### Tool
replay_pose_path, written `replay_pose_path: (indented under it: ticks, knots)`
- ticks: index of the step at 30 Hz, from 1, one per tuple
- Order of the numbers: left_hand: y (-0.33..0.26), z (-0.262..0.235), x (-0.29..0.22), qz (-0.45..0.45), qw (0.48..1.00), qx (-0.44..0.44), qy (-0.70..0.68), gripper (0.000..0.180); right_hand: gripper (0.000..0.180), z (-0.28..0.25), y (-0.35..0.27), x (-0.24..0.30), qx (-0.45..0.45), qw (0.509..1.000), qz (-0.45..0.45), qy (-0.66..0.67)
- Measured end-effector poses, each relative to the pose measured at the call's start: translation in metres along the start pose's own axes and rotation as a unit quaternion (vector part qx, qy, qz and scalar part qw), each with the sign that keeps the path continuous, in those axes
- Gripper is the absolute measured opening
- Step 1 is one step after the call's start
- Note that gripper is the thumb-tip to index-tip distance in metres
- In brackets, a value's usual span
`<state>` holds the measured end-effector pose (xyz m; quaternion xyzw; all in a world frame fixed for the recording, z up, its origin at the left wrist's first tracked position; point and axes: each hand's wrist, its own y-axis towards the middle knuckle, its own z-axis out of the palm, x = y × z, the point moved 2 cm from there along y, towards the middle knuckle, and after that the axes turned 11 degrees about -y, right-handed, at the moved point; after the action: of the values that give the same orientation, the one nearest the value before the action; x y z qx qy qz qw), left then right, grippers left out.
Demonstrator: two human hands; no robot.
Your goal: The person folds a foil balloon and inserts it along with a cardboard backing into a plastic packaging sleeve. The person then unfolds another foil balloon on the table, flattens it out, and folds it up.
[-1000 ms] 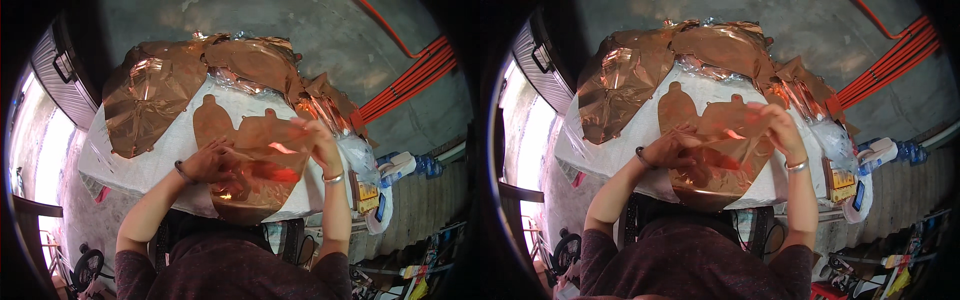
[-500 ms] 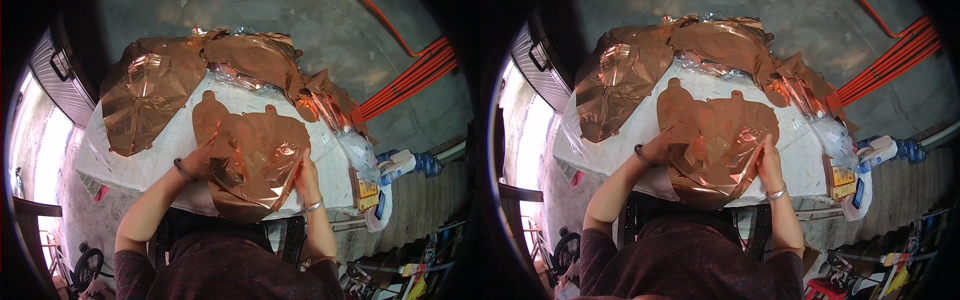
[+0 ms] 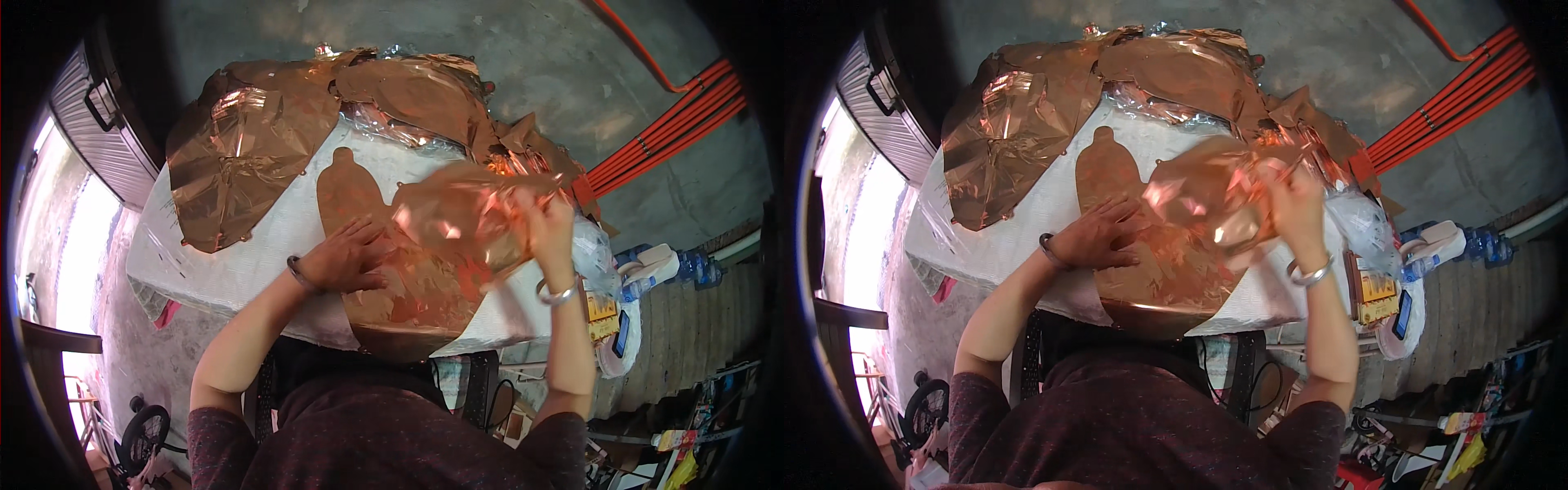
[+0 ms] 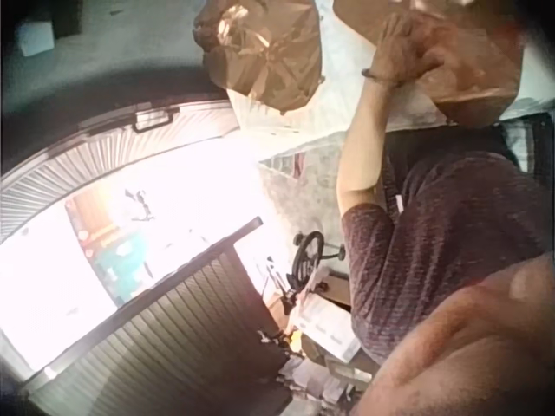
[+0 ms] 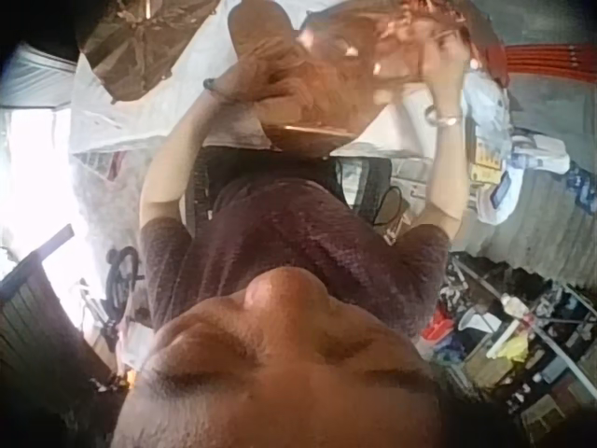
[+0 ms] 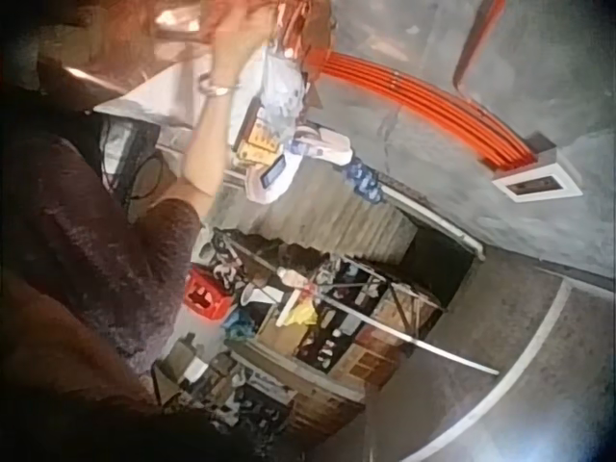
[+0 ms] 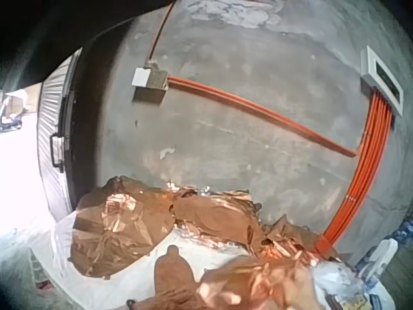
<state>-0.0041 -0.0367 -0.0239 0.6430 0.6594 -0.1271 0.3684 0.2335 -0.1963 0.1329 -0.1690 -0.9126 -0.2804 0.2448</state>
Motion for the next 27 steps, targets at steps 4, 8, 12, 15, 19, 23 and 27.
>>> replay_pose_path:
  ticks: [4, 8, 12, 15, 19, 23, 27]
  knots:
    - [0.001, -0.004, -0.003, 0.003, 1.000, 0.015, 0.001, 0.063, 0.022, 0.007, -0.001, -0.043, 0.149, 0.931, 0.305, 0.131]
    - [-0.004, -0.001, -0.001, 0.006, 1.000, 0.014, 0.001, 0.062, 0.020, 0.022, -0.036, -0.039, 0.189, 0.821, 0.411, 0.348]
    - [0.000, 0.000, 0.000, 0.044, 0.998, -0.022, 0.028, 0.061, 0.027, 0.037, -0.084, -0.054, 0.351, 0.720, 0.421, 0.426]
    - [0.000, 0.001, 0.003, 0.039, 0.999, -0.023, 0.024, 0.062, 0.033, 0.058, -0.107, -0.019, 0.236, 0.750, 0.459, 0.414]
    - [0.003, -0.001, 0.002, 0.040, 0.999, -0.016, 0.015, 0.063, 0.033, 0.066, -0.122, -0.018, 0.275, 0.728, 0.444, 0.445]
    - [0.003, -0.004, -0.002, 0.028, 0.999, 0.001, 0.020, 0.063, 0.025, 0.066, -0.131, 0.014, 0.258, 0.762, 0.416, 0.423]
    - [0.003, -0.003, -0.003, 0.028, 0.999, 0.005, 0.026, 0.062, 0.019, 0.069, -0.170, -0.006, 0.360, 0.813, 0.341, 0.304]
